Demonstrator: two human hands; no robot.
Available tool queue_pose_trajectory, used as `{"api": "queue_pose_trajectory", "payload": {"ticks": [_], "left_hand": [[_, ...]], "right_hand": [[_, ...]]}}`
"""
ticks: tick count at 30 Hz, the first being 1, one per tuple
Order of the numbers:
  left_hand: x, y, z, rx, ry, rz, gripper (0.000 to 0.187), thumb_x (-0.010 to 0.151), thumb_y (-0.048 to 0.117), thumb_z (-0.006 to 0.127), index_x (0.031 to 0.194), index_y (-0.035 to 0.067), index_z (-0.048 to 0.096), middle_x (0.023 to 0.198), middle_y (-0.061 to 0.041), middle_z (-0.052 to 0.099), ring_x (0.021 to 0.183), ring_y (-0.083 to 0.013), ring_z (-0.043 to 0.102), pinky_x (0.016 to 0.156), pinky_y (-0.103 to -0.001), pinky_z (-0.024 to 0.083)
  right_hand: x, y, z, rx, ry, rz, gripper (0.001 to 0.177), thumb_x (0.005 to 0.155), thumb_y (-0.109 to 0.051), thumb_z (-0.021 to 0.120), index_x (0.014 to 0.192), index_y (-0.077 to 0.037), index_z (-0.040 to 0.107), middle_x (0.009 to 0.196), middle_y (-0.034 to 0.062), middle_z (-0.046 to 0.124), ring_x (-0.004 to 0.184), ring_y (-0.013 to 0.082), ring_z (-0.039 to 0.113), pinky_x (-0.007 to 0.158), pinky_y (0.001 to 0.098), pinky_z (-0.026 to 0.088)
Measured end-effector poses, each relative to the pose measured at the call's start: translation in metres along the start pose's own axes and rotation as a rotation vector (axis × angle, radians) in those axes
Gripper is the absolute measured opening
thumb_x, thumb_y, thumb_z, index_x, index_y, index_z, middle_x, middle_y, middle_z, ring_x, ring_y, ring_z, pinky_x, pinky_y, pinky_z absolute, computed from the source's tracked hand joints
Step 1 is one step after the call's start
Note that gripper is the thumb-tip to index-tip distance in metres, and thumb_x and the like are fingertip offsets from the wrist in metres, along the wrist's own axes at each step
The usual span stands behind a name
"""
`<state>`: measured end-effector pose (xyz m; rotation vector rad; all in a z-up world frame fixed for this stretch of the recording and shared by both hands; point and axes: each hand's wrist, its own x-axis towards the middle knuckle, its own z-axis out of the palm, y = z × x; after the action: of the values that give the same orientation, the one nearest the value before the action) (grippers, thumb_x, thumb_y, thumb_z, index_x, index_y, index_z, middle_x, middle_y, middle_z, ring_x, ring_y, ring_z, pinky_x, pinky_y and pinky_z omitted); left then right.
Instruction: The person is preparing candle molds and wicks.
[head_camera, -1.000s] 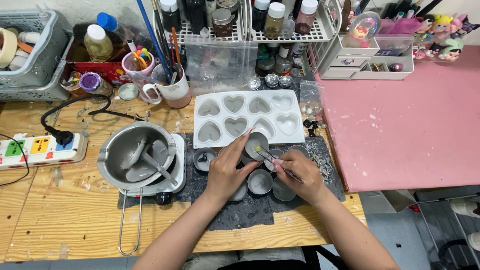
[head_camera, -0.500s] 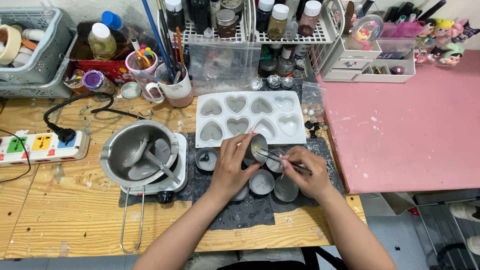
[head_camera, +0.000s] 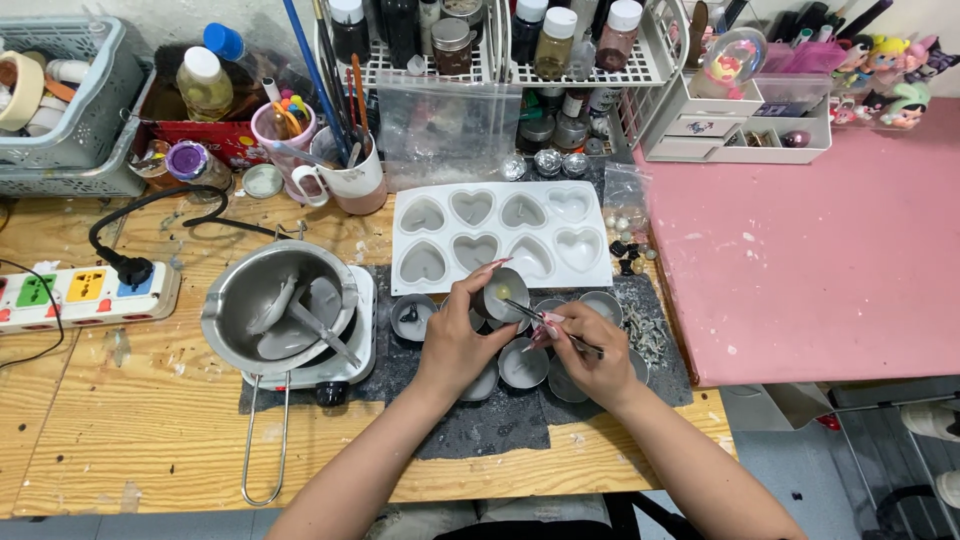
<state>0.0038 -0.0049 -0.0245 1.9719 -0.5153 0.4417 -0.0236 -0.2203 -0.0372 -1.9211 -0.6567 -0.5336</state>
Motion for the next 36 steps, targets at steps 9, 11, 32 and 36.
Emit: {"api": "queue_pose_trajectory", "payload": {"ticks": [9, 11, 32, 36], "left_hand": [[-0.002, -0.008, 0.007, -0.122, -0.037, -0.211, 0.077, 0.073, 0.019, 0.092, 0.133, 0.003, 0.046, 0.112, -0.017, 0.073, 0.102, -0.0264, 0.076, 0.084, -0.035, 0.06], [0.0, -0.005, 0.003, -0.089, -0.052, -0.215, 0.078, 0.072, 0.019, 0.092, 0.133, 0.003, 0.046, 0.112, -0.018, 0.072, 0.102, -0.0278, 0.075, 0.084, -0.037, 0.06], [-0.006, 0.011, -0.002, 0.124, -0.319, 0.065, 0.085, 0.073, 0.034, 0.087, 0.146, 0.012, 0.049, 0.131, -0.013, 0.064, 0.122, -0.0317, 0.062, 0.092, -0.044, 0.054], [-0.008, 0.0, 0.002, 0.057, -0.217, 0.067, 0.075, 0.079, 0.031, 0.081, 0.146, 0.012, 0.051, 0.136, -0.011, 0.065, 0.126, -0.0309, 0.064, 0.096, -0.043, 0.055]], "right_hand": [[-0.007, 0.009, -0.004, -0.04, 0.155, -0.015, 0.014, 0.098, 0.0, 0.068, 0.091, 0.0, 0.056, 0.097, 0.0173, 0.072, 0.078, 0.0182, 0.073, 0.067, 0.0277, 0.058], [-0.007, 0.011, -0.005, 0.026, 0.159, 0.013, 0.014, 0.099, -0.002, 0.067, 0.092, -0.001, 0.055, 0.097, 0.0165, 0.072, 0.075, 0.0157, 0.073, 0.066, 0.0266, 0.059], [0.014, 0.021, -0.03, 0.49, 0.527, 0.292, 0.021, 0.113, -0.02, 0.056, 0.122, -0.002, 0.051, 0.109, 0.0128, 0.063, 0.083, 0.0212, 0.068, 0.063, 0.0348, 0.058], [0.014, 0.018, -0.028, 0.421, 0.485, 0.303, 0.021, 0.112, -0.02, 0.056, 0.121, -0.001, 0.053, 0.103, 0.0137, 0.068, 0.085, 0.0206, 0.07, 0.067, 0.0344, 0.06]]}}
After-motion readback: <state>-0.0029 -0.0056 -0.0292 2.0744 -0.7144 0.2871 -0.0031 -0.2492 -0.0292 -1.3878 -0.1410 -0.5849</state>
